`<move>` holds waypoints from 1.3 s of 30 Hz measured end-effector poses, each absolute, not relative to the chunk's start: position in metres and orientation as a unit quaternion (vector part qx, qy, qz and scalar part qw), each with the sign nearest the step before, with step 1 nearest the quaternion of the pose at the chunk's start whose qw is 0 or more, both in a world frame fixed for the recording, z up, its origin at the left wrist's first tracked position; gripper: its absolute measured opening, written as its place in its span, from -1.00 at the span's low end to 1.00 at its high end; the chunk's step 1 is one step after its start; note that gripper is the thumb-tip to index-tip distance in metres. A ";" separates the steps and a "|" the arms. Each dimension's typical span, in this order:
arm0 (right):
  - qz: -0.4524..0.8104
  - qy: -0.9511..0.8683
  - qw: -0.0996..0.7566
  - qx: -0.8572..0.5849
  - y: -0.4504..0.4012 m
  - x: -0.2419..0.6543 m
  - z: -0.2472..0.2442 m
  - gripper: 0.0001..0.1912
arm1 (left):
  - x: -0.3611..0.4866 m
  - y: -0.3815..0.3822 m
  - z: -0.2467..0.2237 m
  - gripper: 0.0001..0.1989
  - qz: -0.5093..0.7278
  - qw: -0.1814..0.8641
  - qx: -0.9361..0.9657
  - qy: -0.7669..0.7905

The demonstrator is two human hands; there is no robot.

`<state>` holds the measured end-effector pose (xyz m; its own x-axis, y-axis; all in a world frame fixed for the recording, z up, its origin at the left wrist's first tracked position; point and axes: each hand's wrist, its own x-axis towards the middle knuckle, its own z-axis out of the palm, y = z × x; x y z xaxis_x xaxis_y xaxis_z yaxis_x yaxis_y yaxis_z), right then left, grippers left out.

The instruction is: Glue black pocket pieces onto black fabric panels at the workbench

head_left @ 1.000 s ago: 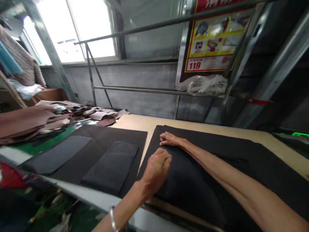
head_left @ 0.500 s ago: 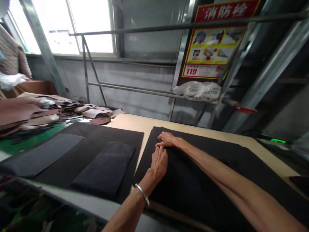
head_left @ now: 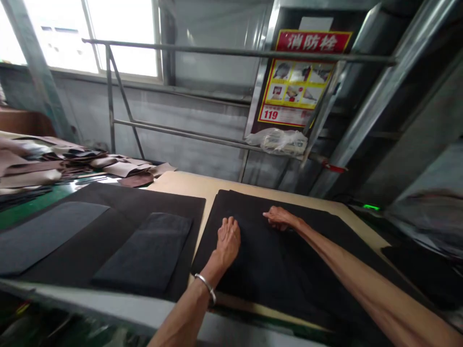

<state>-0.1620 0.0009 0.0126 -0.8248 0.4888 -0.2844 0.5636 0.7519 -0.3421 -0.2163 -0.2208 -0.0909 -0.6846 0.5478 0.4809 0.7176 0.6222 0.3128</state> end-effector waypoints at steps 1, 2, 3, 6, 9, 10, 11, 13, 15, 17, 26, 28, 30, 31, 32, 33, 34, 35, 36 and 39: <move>-0.235 0.922 0.092 0.294 -0.001 -0.152 0.012 -0.53 | -0.216 -0.221 -0.092 -0.64 -0.247 0.171 -0.359 -0.884; -0.262 0.911 0.087 0.305 -0.003 -0.144 0.012 -0.57 | -0.217 -0.221 -0.093 -0.63 -0.245 0.167 -0.362 -0.884; -0.292 0.899 0.075 0.317 -0.007 -0.138 0.012 -0.61 | -0.217 -0.222 -0.093 -0.62 -0.241 0.160 -0.364 -0.885; -0.354 0.871 0.016 0.340 -0.020 -0.129 0.013 -0.71 | -0.219 -0.222 -0.091 -0.58 -0.223 0.137 -0.367 -0.893; -0.367 0.862 -0.037 0.347 -0.030 -0.128 0.008 -0.76 | -0.220 -0.222 -0.089 -0.57 -0.213 0.130 -0.376 -0.892; -0.372 0.857 -0.056 0.353 -0.033 -0.128 0.005 -0.78 | -0.220 -0.222 -0.089 -0.57 -0.213 0.131 -0.378 -0.891; -0.376 0.851 -0.075 0.359 -0.034 -0.129 0.001 -0.79 | -0.219 -0.223 -0.089 -0.57 -0.213 0.131 -0.378 -0.892; -0.383 0.838 -0.111 0.374 -0.036 -0.130 -0.008 -0.82 | -0.219 -0.224 -0.088 -0.58 -0.211 0.128 -0.375 -0.893; -0.385 0.825 -0.146 0.386 -0.037 -0.130 -0.017 -0.84 | -0.218 -0.225 -0.086 -0.59 -0.208 0.123 -0.377 -0.894; -0.385 0.817 -0.180 0.390 -0.036 -0.129 -0.023 -0.85 | -0.218 -0.225 -0.084 -0.59 -0.203 0.119 -0.380 -0.894; -0.262 0.841 -0.397 0.258 -0.045 -0.122 -0.034 -0.82 | -0.217 -0.228 -0.081 -0.60 -0.184 0.125 -0.383 -0.896; -0.223 0.849 -0.437 0.197 -0.048 -0.123 -0.040 -0.77 | -0.217 -0.228 -0.078 -0.60 -0.173 0.125 -0.389 -0.896; -0.186 0.867 -0.437 0.152 -0.049 -0.124 -0.047 -0.72 | -0.217 -0.228 -0.073 -0.61 -0.162 0.124 -0.399 -0.894; -0.167 0.878 -0.426 0.140 -0.048 -0.124 -0.051 -0.70 | -0.217 -0.228 -0.070 -0.62 -0.157 0.122 -0.401 -0.894; -0.150 0.890 -0.409 0.137 -0.046 -0.123 -0.055 -0.68 | -0.216 -0.228 -0.066 -0.63 -0.154 0.121 -0.403 -0.894; -0.135 0.902 -0.386 0.141 -0.044 -0.121 -0.058 -0.68 | -0.216 -0.228 -0.063 -0.65 -0.151 0.121 -0.406 -0.893; -0.121 0.914 -0.358 0.150 -0.041 -0.120 -0.061 -0.69 | -0.216 -0.228 -0.061 -0.67 -0.148 0.120 -0.409 -0.892; -0.108 0.924 -0.328 0.165 -0.039 -0.118 -0.063 -0.72 | -0.216 -0.228 -0.058 -0.69 -0.145 0.118 -0.412 -0.892; -0.096 0.932 -0.299 0.180 -0.038 -0.116 -0.065 -0.75 | -0.216 -0.228 -0.056 -0.70 -0.141 0.117 -0.416 -0.891; -0.065 0.944 -0.246 0.209 -0.040 -0.115 -0.063 -0.80 | -0.216 -0.229 -0.052 -0.70 -0.139 0.117 -0.420 -0.889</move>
<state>-0.1146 -0.0395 -0.0630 -0.7920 0.4260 0.4374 0.3616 0.9045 -0.2261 -0.2158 -0.2292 -0.0516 -0.6199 0.7144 0.3245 0.7793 0.6087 0.1488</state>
